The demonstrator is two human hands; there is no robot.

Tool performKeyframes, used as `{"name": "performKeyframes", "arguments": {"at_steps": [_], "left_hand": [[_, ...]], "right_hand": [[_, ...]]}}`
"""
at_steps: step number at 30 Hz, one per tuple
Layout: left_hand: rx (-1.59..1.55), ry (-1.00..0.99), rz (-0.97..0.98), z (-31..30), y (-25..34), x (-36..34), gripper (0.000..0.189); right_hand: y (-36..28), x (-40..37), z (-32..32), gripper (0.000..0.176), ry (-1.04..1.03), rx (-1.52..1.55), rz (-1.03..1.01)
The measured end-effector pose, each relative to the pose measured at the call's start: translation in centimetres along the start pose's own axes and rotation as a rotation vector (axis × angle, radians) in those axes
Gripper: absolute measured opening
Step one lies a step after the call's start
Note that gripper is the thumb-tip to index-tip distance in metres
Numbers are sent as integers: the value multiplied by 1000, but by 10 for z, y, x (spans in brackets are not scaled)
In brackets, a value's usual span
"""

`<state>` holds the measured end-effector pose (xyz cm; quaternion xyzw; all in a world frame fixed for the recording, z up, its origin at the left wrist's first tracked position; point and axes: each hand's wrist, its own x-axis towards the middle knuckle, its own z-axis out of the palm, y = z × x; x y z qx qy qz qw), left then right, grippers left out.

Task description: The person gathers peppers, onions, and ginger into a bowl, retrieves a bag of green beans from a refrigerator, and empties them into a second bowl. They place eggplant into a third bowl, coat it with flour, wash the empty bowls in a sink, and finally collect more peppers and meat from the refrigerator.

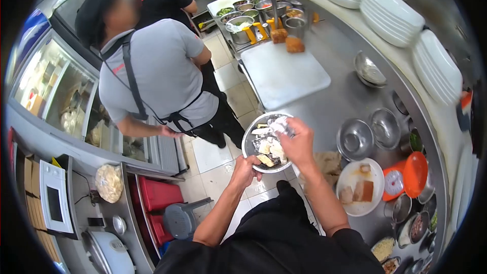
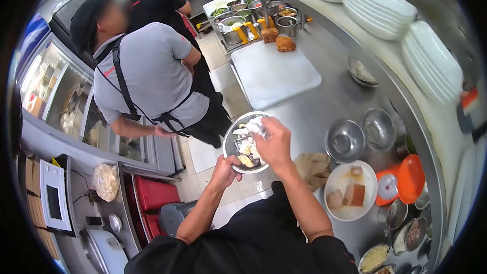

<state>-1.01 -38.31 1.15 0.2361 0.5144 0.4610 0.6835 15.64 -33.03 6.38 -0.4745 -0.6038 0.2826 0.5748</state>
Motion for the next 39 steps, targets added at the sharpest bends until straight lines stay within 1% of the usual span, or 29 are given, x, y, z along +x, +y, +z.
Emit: {"name": "performKeyframes", "arguments": {"at_steps": [1, 2, 3, 4, 6, 7, 9, 10, 12, 14, 15, 16, 17, 19, 20, 22, 23, 26, 27, 28, 30, 31, 32, 33, 34, 36, 39], "left_hand": [[-8, 41, 25, -11, 9, 8, 24], [-12, 51, 17, -22, 20, 17, 24], [-20, 99, 54, -35, 29, 24, 23], [-35, 146, 89, -49, 38, 30, 23], [-43, 202, 95, -76, 53, 43, 25], [-61, 235, 108, -87, 62, 48, 25], [-70, 291, 129, -105, 85, 56, 25], [-56, 319, 132, -115, 96, 65, 25], [-18, 317, 87, -137, 114, 88, 27], [9, 281, 77, -149, 141, 122, 29], [-1, 234, 59, -150, 155, 140, 30], [-5, 209, 62, -151, 169, 156, 30], [15, 128, 48, -152, 183, 177, 30], [34, 10, 14, -146, 207, 219, 31], [15, -34, 13, -138, 223, 239, 30], [61, -70, 5, -124, 250, 278, 29], [33, -93, -7, -115, 264, 299, 27], [102, -108, -30, -110, 306, 342, 25], [69, -118, 10, -108, 322, 347, 23], [76, -71, 41, -106, 337, 350, 23], [97, -29, 63, -124, 358, 356, 26], [110, -12, 70, -134, 367, 361, 26], [113, -19, 76, -141, 376, 366, 26], [123, 22, 76, -148, 385, 371, 26], [129, 66, 73, -154, 392, 377, 26], [115, 80, 59, -166, 403, 395, 26], [90, 33, 11, -189, 416, 436, 26]], "right_hand": [[6, 16, 9, 19, 9, 136, 148], [19, 37, 20, 16, 57, 225, 195], [38, 56, 32, 13, 100, 311, 246], [54, 75, 43, 13, 83, 301, 261], [85, 113, 59, 11, 121, 782, 515], [92, 128, 67, 11, 103, 766, 518], [101, 159, 87, 9, 186, 1022, 684], [114, 172, 95, 9, 181, 1016, 683], [139, 185, 107, 9, 117, 1137, 746], [151, 200, 117, 8, 188, 1096, 752], [163, 199, 117, 8, 177, 1090, 770], [163, 198, 117, 8, 161, 1083, 776], [164, 201, 120, 8, 169, 1074, 757], [164, 200, 123, 9, 302, 1001, 820], [166, 201, 126, 9, 307, 997, 820], [173, 211, 136, 12, 374, 1011, 842], [179, 219, 145, 13, 446, 1044, 876], [208, 254, 181, 12, 429, 1142, 851], [219, 270, 195, 12, 370, 1173, 840], [230, 292, 212, 12, 371, 1206, 844], [243, 330, 241, 12, 274, 1255, 810], [246, 351, 254, 12, 278, 1265, 803], [246, 373, 267, 13, 244, 1312, 794], [248, 393, 280, 14, 203, 1355, 786], [251, 411, 293, 14, 206, 1369, 766], [246, 443, 315, 15, 284, 1326, 800], [239, 474, 325, 17, 278, 1323, 793]]}}
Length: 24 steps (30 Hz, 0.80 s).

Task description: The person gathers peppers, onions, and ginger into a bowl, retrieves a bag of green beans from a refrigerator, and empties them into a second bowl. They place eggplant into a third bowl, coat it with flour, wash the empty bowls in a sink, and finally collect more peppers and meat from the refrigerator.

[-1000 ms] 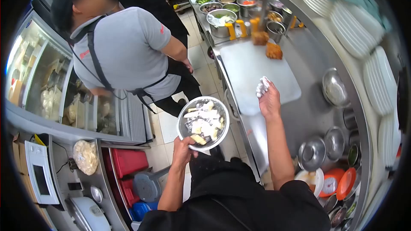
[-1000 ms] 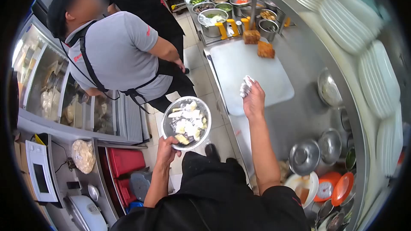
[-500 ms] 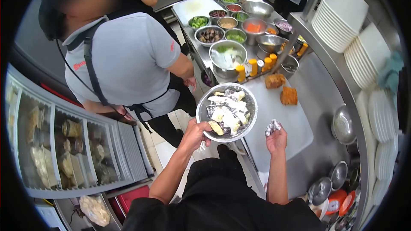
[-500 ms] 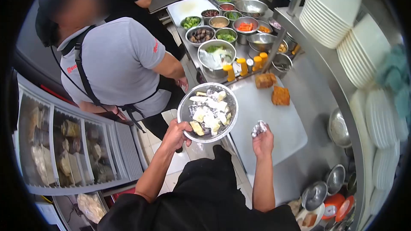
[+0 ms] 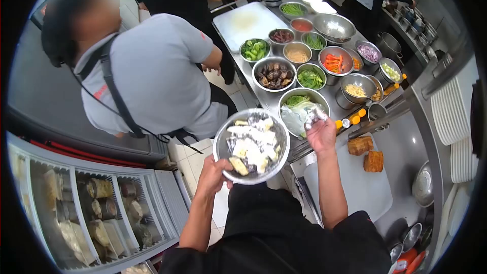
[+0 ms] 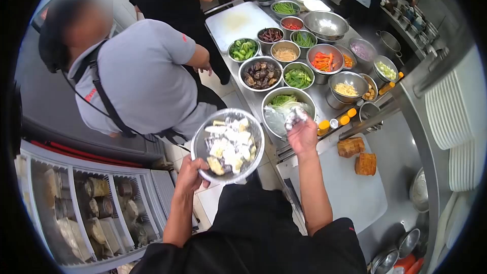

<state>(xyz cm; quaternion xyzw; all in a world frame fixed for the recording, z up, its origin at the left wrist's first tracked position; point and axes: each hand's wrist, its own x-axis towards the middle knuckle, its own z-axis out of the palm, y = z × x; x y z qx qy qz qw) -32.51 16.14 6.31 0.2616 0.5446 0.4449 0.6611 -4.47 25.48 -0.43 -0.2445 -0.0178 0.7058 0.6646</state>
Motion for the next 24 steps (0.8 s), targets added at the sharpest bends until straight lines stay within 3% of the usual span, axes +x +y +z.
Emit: {"name": "performKeyframes", "arguments": {"at_steps": [3, 4, 5, 11, 14, 19, 21, 24], "left_hand": [[9, -59, 1, -10, 19, 56, 25], [8, -76, -6, -12, 28, 77, 25], [6, -92, -19, -12, 39, 101, 24], [38, -242, 90, 6, 108, 265, 19], [37, -257, 35, 34, 143, 347, 16], [71, -238, 13, 77, 176, 485, 22], [59, -257, 12, 90, 175, 541, 25], [12, -298, -21, 105, 167, 611, 26]], "right_hand": [[-14, 18, -13, 20, -74, -66, -68], [-19, 11, 2, 21, 22, -73, -153], [-32, 13, -16, 21, -60, -102, -146], [-68, -14, 2, 20, 72, -143, -434], [-65, -14, 4, 21, 230, -90, -597], [-59, 33, 17, 19, 212, -68, -629], [-58, 66, 21, 17, 109, -64, -605], [-54, 113, 36, 18, 210, 11, -614]]}}
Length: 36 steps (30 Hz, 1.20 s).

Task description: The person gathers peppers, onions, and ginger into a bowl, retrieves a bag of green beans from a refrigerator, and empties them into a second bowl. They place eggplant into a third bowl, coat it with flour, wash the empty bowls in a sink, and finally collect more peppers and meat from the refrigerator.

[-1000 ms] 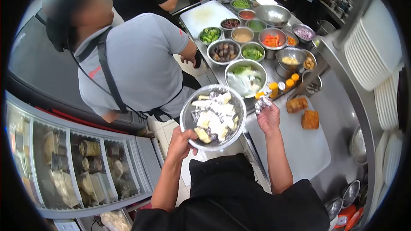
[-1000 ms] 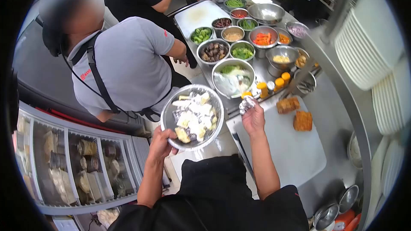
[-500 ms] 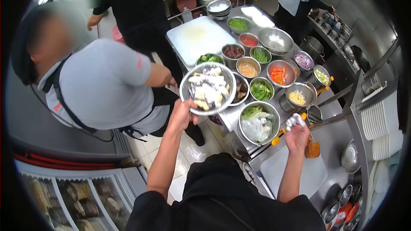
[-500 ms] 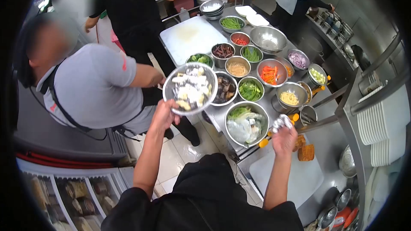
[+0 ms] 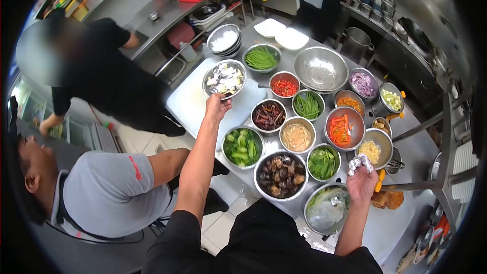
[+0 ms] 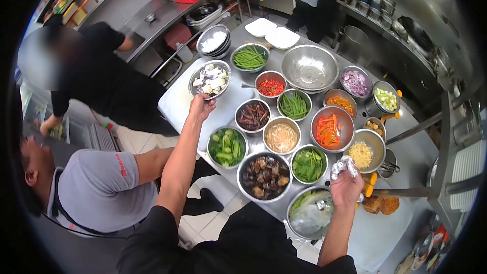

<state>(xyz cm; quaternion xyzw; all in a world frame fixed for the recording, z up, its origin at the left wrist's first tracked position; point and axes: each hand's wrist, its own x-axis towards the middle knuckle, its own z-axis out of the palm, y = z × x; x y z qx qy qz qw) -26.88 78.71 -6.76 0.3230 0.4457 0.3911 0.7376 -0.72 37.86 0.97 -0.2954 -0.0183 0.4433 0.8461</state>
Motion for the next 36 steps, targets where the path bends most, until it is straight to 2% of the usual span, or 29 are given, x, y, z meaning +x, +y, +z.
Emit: {"name": "performKeyframes", "arguments": {"at_steps": [3, 5, 6, 7, 9, 10, 11, 13, 14, 15, 17, 18, 22, 27, 28, 32, 35, 36], "left_hand": [[9, 11, -46, -8, -13, 43, 29], [61, -52, -194, -12, -10, 43, 32], [44, -85, -237, -15, -3, 40, 43], [37, -79, -246, -18, 6, 35, 43], [303, 88, -194, -27, 26, 20, 60], [380, 146, -125, -33, 34, 12, 53], [378, 143, -135, -42, 40, 9, 53], [303, 148, 1, -62, 55, 4, 50], [264, 123, 1, -69, 66, 0, 44], [265, 112, -10, -79, 74, -1, 44], [204, -54, -73, -98, 96, 8, 49], [194, -68, -57, -107, 103, 14, 42], [152, -114, -63, -134, 134, 29, 45], [159, -93, -88, -178, 152, 43, 43], [114, -68, -69, -192, 152, 48, 42], [53, 38, -88, -229, 147, 53, 42], [192, 132, -98, -194, 142, 69, 42], [206, 66, -97, -169, 140, 82, 43]], "right_hand": [[24, 26, 27, 20, 84, 26, 2], [40, 44, 50, 22, -39, 32, 64], [49, 51, 65, 22, -38, 36, 63], [59, 59, 79, 22, -33, 27, 69], [76, 74, 101, 23, 14, 53, 62], [85, 83, 105, 24, -79, 76, 87], [93, 89, 114, 24, -71, 70, 86], [111, 96, 137, 25, -186, 60, 113], [120, 97, 147, 24, -185, 68, 98], [130, 95, 160, 24, -80, 71, 68], [144, 89, 174, 24, -163, 64, 69], [151, 87, 180, 24, -160, 57, 48], [178, 84, 198, 24, -139, 73, 52], [216, 127, 210, 20, -57, -13, 56], [222, 134, 211, 17, -119, -12, 62], [245, 174, 193, 20, -51, -86, 42], [266, 193, 213, 15, 59, -85, 82], [277, 201, 210, 15, 60, -63, 51]]}}
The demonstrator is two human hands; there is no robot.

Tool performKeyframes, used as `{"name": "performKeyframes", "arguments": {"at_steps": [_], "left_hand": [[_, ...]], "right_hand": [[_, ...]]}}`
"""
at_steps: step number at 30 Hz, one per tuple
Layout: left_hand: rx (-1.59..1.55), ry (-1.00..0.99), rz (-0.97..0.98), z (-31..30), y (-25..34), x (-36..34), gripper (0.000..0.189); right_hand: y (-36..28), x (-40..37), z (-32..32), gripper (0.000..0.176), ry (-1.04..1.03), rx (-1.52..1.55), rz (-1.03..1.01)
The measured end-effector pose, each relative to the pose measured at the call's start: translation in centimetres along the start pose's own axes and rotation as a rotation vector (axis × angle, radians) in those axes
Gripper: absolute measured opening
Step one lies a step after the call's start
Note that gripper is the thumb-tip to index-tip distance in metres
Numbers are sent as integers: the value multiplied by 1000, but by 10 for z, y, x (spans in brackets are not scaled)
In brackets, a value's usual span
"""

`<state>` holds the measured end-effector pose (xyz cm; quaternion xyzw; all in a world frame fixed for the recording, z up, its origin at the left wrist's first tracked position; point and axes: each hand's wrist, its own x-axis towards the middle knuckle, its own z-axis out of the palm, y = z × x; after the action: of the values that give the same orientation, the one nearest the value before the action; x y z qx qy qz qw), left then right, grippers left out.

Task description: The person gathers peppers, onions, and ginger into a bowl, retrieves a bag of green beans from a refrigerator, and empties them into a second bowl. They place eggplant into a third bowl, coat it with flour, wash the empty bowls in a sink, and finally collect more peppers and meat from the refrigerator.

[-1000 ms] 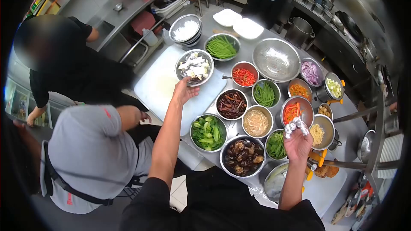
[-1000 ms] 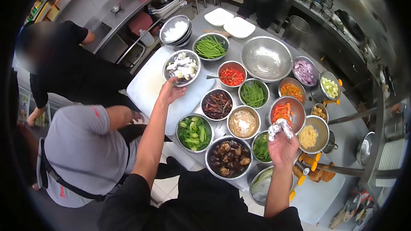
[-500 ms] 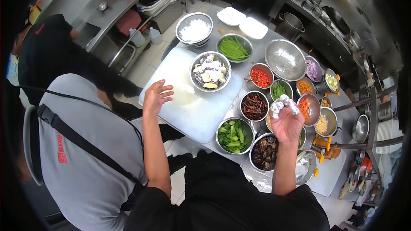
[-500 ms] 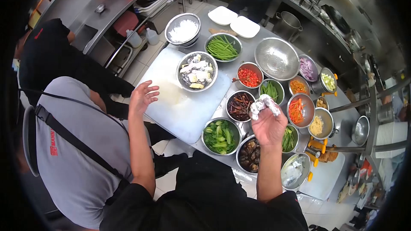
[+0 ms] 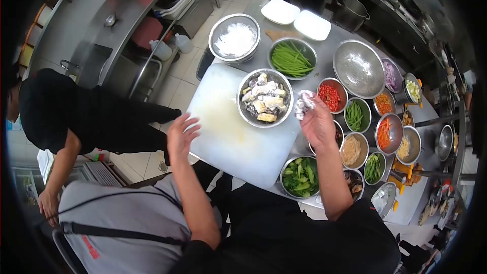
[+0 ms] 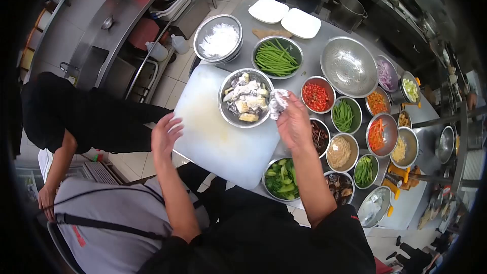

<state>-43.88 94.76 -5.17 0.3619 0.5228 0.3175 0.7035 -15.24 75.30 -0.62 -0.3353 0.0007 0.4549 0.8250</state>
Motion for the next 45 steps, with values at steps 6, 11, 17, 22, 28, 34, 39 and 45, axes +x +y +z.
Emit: {"name": "performKeyframes", "arguments": {"at_steps": [6, 11, 17, 22, 28, 34, 39, 45], "left_hand": [[16, -273, -173, 138, 14, 104, 74], [-235, -382, -277, 171, 1, 166, 47], [-243, -168, -96, 141, 16, 169, 31], [-119, -4, -100, 92, 37, 175, 28], [74, -283, -160, 61, 45, 199, 22], [-141, -405, -214, -14, 64, 232, 27], [-1, -173, -95, -167, 123, 265, 24], [77, 212, 118, -370, 195, 280, 23]], "right_hand": [[22, 27, 26, 19, -57, -57, 15], [25, 47, 34, 21, -140, 5, 70], [54, 49, 62, 18, -130, -16, 159], [101, 59, 80, 16, -68, -70, 171], [153, 91, 96, 13, -20, -270, 54], [217, 128, 85, 13, 8, -428, 62], [300, 138, 148, 14, 403, -145, 135], [307, 156, 110, 18, 392, -211, 119]]}}
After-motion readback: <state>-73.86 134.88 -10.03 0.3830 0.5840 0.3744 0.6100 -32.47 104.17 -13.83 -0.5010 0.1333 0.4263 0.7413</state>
